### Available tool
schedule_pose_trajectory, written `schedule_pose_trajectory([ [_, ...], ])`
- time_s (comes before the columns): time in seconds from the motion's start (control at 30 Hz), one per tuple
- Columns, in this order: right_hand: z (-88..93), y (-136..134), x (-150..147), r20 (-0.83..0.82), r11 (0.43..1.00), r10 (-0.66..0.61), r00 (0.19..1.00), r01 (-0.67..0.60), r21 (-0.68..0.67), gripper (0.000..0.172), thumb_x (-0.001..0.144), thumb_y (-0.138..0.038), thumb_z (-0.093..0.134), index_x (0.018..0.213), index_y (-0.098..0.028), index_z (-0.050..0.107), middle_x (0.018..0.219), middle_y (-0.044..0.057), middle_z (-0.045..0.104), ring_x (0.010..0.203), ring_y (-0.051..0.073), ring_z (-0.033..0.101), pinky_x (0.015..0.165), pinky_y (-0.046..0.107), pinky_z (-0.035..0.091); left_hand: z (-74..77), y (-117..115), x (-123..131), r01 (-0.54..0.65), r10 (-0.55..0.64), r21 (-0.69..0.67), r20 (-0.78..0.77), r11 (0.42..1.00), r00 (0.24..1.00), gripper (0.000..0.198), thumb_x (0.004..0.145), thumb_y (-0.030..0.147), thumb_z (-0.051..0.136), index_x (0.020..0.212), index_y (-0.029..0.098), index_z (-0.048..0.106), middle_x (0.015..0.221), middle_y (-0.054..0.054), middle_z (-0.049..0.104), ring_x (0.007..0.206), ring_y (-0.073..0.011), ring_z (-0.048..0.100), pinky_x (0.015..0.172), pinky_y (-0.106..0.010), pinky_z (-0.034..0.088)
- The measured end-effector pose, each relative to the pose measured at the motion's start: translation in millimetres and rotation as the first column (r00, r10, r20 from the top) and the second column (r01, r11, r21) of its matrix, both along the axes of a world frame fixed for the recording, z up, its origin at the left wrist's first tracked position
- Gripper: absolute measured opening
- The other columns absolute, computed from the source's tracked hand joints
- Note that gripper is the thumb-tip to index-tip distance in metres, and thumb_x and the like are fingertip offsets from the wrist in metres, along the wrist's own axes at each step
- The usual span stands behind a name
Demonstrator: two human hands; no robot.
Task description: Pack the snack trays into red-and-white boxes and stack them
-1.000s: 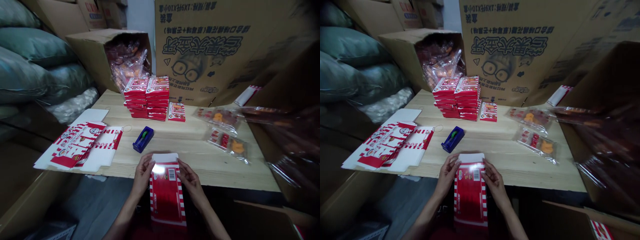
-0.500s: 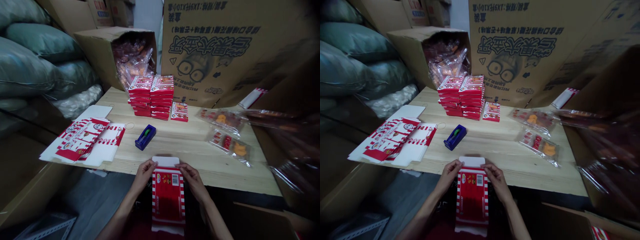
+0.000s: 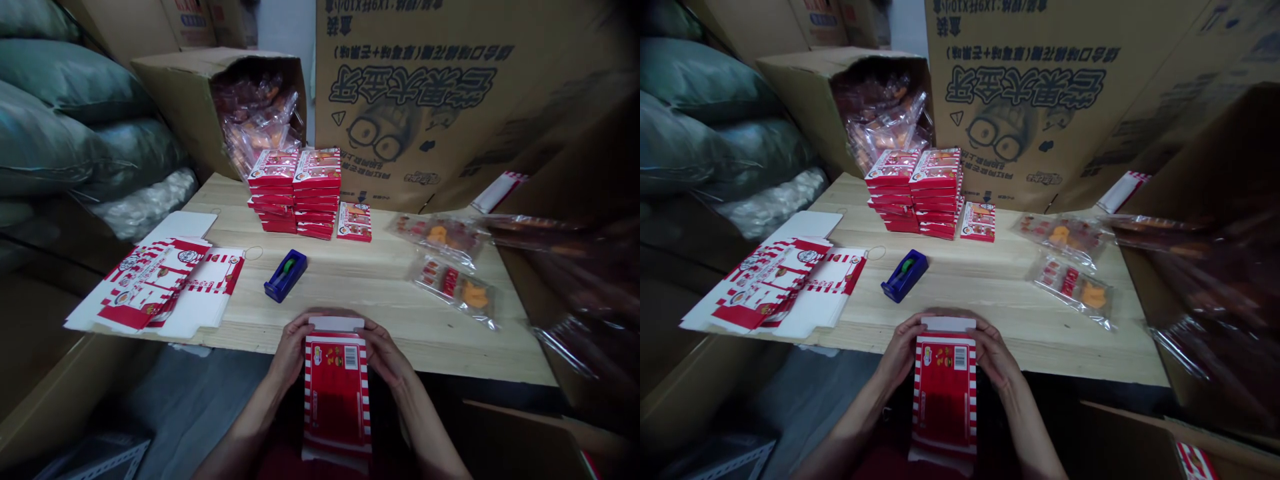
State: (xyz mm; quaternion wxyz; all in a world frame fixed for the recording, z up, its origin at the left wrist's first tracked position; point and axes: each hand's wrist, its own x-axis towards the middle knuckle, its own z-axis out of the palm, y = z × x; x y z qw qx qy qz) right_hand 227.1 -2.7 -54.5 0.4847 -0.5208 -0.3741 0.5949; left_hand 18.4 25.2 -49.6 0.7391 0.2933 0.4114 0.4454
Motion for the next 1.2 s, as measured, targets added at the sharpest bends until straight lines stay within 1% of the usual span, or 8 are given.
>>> schedule_pose_trajectory([
  [0.17, -11.6, -7, 8, -0.073, 1.0, -0.001, 0.997, 0.001, 0.0, 0.038, 0.081, -0.059, 0.08, 0.101, -0.027, 0.081, 0.115, 0.009, 0.081, 0.111, 0.033, 0.074, 0.1, 0.051, 0.056, -6.3, -1, -18, 0.211, -0.173, 0.183, -0.205, 0.96, 0.963, 0.034, 0.091, 0.038, 0.07, 0.118, 0.021, 0.079, 0.13, -0.012, 0.074, 0.121, -0.0305, 0.068, 0.102, -0.042, 0.053],
  [0.3, -11.8, -20, 18, -0.028, 0.998, 0.064, 0.998, -0.063, 0.022, 0.031, 0.079, -0.053, 0.084, 0.097, -0.027, 0.083, 0.124, 0.009, 0.078, 0.126, 0.032, 0.066, 0.113, 0.051, 0.045, -11.2, -4, -30, 0.293, -0.163, 0.31, -0.385, 0.905, 0.908, 0.024, 0.091, 0.038, 0.071, 0.106, 0.024, 0.083, 0.126, -0.011, 0.076, 0.129, -0.0311, 0.063, 0.113, -0.048, 0.045],
  [0.4, -4.5, -23, 25, 0.05, 0.985, 0.169, 0.984, -0.171, 0.039, 0.033, 0.085, -0.054, 0.079, 0.105, -0.028, 0.083, 0.127, 0.009, 0.077, 0.126, 0.03, 0.066, 0.111, 0.05, 0.047, -6.4, -2, -30, 0.36, -0.237, 0.286, -0.385, 0.888, 0.892, 0.024, 0.09, 0.038, 0.073, 0.107, 0.023, 0.082, 0.13, -0.012, 0.074, 0.126, -0.0316, 0.065, 0.109, -0.049, 0.047],
  [0.53, 7.1, -10, 28, 0.081, 0.982, 0.175, 0.981, -0.18, 0.054, 0.027, 0.084, -0.051, 0.081, 0.091, -0.025, 0.082, 0.106, 0.007, 0.082, 0.102, 0.026, 0.074, 0.098, 0.045, 0.055, 6.8, 10, -23, 0.413, -0.297, 0.262, -0.387, 0.872, 0.873, 0.025, 0.09, 0.042, 0.074, 0.097, 0.019, 0.082, 0.118, -0.014, 0.078, 0.108, -0.029, 0.073, 0.096, -0.042, 0.054],
  [0.67, 11.7, 7, 28, 0.043, 0.952, 0.305, 0.951, -0.306, 0.002, 0.036, 0.077, -0.049, 0.086, 0.104, -0.025, 0.082, 0.104, 0.007, 0.083, 0.097, 0.026, 0.077, 0.09, 0.042, 0.059, 14.1, 26, -20, 0.532, -0.399, 0.269, -0.423, 0.803, 0.814, 0.032, 0.087, 0.041, 0.077, 0.112, 0.021, 0.08, 0.113, -0.012, 0.079, 0.1, -0.0264, 0.074, 0.087, -0.037, 0.055],
  [0.83, 4.8, 19, 27, 0.035, 0.948, 0.319, 0.947, -0.318, -0.031, 0.036, 0.076, -0.052, 0.085, 0.1, -0.026, 0.084, 0.086, 0.004, 0.084, 0.076, 0.024, 0.079, 0.077, 0.043, 0.063, 12.5, 39, -17, 0.553, -0.35, 0.303, -0.523, 0.776, 0.777, 0.027, 0.089, 0.042, 0.073, 0.104, 0.022, 0.084, 0.097, -0.01, 0.081, 0.089, -0.0257, 0.074, 0.078, -0.033, 0.056],
  [1.0, -0.1, 22, 25, 0.057, 0.952, 0.305, 0.95, -0.305, -0.019, 0.033, 0.078, -0.053, 0.083, 0.097, -0.026, 0.084, 0.088, 0.004, 0.085, 0.077, 0.024, 0.078, 0.079, 0.042, 0.063, 7.9, 40, -11, 0.519, -0.323, 0.278, -0.528, 0.808, 0.786, 0.029, 0.088, 0.044, 0.072, 0.097, 0.02, 0.085, 0.085, -0.009, 0.081, 0.073, -0.0231, 0.072, 0.063, -0.029, 0.053],
  [1.2, 0.1, 7, 25, 0.107, 0.945, 0.324, 0.94, -0.326, -0.004, 0.037, 0.089, -0.057, 0.072, 0.111, -0.03, 0.082, 0.101, 0.006, 0.084, 0.094, 0.028, 0.078, 0.093, 0.051, 0.059, 10.8, 30, -18, 0.568, -0.347, 0.303, -0.549, 0.765, 0.761, 0.03, 0.096, 0.043, 0.063, 0.105, 0.023, 0.084, 0.094, -0.009, 0.081, 0.089, -0.0263, 0.074, 0.081, -0.035, 0.057],
])
